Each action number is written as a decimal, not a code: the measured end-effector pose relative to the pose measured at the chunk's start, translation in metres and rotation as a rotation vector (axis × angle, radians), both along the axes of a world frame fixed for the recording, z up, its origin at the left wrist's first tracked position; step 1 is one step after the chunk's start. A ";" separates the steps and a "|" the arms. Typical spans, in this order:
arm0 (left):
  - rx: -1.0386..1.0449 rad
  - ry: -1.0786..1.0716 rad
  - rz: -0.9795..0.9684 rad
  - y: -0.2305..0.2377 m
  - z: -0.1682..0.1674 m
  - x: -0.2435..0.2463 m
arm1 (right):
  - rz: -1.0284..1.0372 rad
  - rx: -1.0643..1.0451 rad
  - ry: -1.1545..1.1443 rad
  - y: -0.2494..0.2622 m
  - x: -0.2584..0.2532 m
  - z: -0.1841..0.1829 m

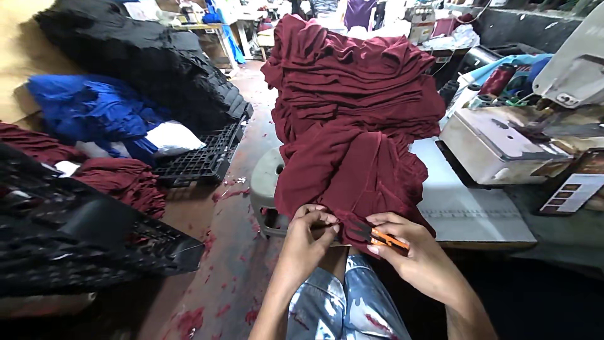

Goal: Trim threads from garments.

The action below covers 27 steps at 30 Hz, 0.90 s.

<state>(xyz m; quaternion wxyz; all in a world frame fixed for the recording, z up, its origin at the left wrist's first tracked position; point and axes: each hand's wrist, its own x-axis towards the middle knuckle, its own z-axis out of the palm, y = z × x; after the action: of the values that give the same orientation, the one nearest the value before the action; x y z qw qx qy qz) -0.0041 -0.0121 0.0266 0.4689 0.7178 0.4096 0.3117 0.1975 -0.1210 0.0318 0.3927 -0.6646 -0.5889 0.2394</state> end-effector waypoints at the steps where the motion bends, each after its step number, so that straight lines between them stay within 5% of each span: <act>1: 0.034 -0.005 0.027 -0.002 0.002 0.002 | -0.022 0.044 0.050 -0.001 0.001 0.001; 5: 0.039 0.024 0.070 -0.005 0.002 0.015 | -0.180 0.202 0.214 0.001 -0.012 0.005; 11: 0.034 -0.010 0.092 0.000 -0.018 0.028 | -0.238 0.142 0.282 0.021 -0.023 -0.016; 20: -0.237 -0.225 0.025 -0.001 -0.011 0.015 | -0.176 0.223 -0.100 0.011 -0.019 -0.029; 27: -0.139 -0.246 0.058 -0.009 -0.023 0.016 | -0.212 0.238 -0.265 0.013 -0.035 -0.024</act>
<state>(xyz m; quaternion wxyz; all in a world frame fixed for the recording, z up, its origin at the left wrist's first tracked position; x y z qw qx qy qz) 0.0118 -0.0216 0.0039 0.5552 0.6276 0.3902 0.3816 0.1626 -0.1084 0.0075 0.4107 -0.6975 -0.5861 0.0361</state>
